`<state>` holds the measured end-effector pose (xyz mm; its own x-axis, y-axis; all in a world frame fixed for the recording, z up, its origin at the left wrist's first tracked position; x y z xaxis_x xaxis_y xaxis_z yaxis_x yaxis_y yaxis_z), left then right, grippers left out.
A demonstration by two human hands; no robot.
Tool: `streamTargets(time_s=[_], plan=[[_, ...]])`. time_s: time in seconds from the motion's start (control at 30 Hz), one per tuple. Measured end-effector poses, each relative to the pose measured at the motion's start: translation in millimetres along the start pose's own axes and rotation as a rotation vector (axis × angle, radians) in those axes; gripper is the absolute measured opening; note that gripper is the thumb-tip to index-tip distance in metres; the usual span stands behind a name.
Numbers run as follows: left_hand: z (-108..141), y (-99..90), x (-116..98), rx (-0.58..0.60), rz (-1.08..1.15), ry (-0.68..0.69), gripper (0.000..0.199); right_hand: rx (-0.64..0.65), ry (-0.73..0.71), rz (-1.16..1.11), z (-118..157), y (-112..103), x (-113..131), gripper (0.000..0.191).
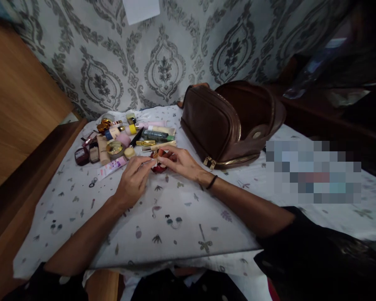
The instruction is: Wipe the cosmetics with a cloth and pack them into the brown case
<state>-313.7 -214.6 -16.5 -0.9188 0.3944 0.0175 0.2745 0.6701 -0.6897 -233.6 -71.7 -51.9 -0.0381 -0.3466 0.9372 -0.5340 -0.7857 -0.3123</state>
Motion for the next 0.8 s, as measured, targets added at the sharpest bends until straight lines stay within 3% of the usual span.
streamTargets(time_s=[0.23,0.5,0.67,0.8], plan=[[0,2.2,-2,0.037,0.050,0.012,0.033,-0.078,0.114,0.058,1,-5,-4,0.041],[10,5.6,19,0.015,0.083,-0.180,0.027,-0.094,0.119,0.028,-4,-8,-13,0.039],[12,6.4,23,0.002,0.074,-0.209,0.027,0.028,0.086,-0.049,-6,-4,-16,0.047],[11,5.4,19,-0.002,0.063,-0.187,0.027,0.082,0.150,-0.130,-4,-2,-16,0.056]])
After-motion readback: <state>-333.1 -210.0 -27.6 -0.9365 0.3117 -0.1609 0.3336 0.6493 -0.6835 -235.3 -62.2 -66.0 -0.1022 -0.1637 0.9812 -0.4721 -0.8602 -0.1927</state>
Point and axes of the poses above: each hand's wrist, its own z-axis away from the middle knuckle, its own y-axis out of the palm, x = y × z, the point moved 6 cm from there along -z, towards the middle knuckle, and after that the axes turned 10 degrees about y, right-handed, at the moved point
